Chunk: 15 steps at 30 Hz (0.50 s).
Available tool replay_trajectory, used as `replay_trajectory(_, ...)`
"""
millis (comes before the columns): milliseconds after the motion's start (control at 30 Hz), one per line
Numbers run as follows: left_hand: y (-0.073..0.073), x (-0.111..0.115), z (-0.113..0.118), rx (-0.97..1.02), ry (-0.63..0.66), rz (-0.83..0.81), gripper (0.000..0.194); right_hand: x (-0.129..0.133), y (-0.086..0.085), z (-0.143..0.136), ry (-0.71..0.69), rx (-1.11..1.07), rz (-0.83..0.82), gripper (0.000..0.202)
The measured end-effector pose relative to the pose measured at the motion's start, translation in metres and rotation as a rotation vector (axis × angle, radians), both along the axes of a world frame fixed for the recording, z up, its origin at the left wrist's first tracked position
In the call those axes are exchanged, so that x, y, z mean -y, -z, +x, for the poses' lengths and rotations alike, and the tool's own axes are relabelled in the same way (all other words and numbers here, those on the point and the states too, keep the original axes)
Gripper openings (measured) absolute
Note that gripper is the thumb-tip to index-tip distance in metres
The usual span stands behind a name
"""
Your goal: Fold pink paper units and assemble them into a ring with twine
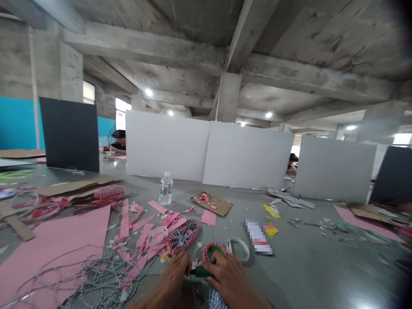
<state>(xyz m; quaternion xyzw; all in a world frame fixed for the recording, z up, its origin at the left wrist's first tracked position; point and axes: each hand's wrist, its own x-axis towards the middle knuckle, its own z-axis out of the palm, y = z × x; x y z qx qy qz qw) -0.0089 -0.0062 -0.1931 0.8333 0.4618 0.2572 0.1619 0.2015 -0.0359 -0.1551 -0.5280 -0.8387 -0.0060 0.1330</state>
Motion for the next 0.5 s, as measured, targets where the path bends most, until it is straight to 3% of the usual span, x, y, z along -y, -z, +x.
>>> replay_trajectory(67,-0.008,0.004,0.002,-0.040,-0.033,-0.047,0.043,-0.003,0.005,0.001,-0.008,0.009,0.032,0.038)
replay_trajectory(233,-0.029,0.016,0.006,-0.030,-0.056,-0.107,0.051,-0.009,0.007,0.015,0.151,0.058,0.190,0.044)
replay_trajectory(300,-0.034,0.018,0.007,-0.025,-0.084,-0.097,0.048,-0.009,0.004,0.015,0.122,0.048,0.219,0.046)
replay_trajectory(400,-0.037,0.016,0.005,-0.014,-0.142,-0.085,0.041,-0.009,0.001,0.009,0.056,0.055,0.157,0.045)
replay_trajectory(500,-0.033,0.012,0.001,0.056,-0.139,-0.074,0.039,-0.010,0.002,0.006,0.095,-0.006,0.112,0.041)
